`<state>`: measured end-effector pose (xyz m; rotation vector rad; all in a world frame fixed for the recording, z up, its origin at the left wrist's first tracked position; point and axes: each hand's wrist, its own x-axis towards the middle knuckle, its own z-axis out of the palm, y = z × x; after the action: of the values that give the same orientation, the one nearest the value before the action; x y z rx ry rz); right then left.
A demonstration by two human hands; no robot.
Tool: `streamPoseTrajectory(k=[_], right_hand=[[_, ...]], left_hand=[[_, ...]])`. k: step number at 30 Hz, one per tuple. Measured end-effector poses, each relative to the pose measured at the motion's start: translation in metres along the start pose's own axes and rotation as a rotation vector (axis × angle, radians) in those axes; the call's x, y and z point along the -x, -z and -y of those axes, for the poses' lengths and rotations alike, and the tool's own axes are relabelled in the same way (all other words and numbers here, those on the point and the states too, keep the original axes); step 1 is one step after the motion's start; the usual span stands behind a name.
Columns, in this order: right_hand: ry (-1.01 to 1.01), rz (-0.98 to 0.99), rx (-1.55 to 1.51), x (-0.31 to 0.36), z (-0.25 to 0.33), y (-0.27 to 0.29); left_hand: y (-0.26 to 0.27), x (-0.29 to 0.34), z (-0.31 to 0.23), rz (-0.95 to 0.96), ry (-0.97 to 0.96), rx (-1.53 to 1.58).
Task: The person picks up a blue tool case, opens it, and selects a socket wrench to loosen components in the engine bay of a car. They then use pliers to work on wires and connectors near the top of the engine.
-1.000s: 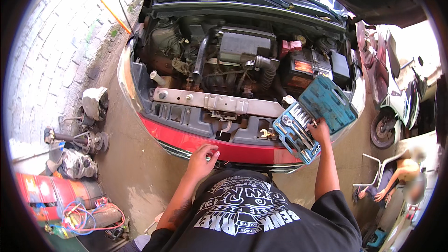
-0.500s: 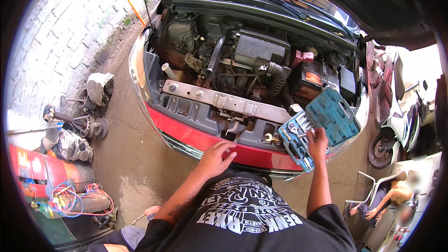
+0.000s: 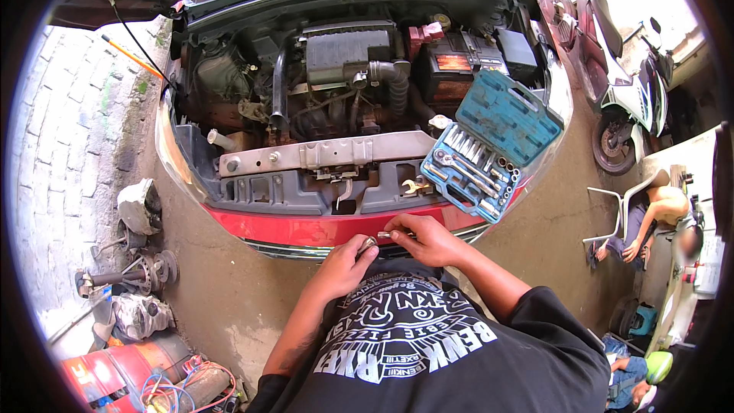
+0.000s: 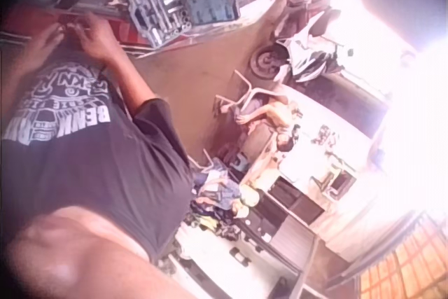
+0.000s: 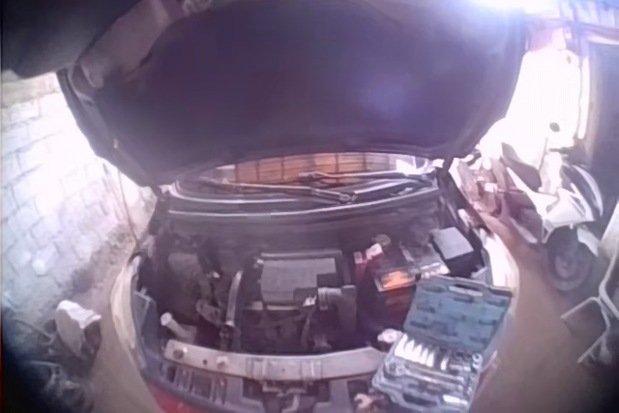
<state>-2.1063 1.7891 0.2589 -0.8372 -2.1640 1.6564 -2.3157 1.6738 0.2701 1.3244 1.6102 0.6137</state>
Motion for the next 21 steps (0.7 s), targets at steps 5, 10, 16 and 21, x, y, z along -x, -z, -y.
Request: streamPoseTrajectory(k=[5, 10, 16, 21], right_hand=[[-0.055, -0.171, 0.118, 0.006, -0.002, 0.033], [-0.081, -0.053, 0.068, 0.019, 0.012, 0.055], [0.17, -0.078, 0.404, 0.023, 0.044, 0.02], [0.224, -0.224, 0.592, 0.018, 0.074, 0.019]], left_hand=[[0.004, -0.004, -0.008, -0.005, -0.007, -0.016], [-0.001, -0.006, -0.015, 0.021, -0.073, 0.08], [-0.003, -0.007, -0.035, 0.109, -0.266, -0.012], [0.011, 0.006, -0.063, -0.118, -0.525, -0.39]])
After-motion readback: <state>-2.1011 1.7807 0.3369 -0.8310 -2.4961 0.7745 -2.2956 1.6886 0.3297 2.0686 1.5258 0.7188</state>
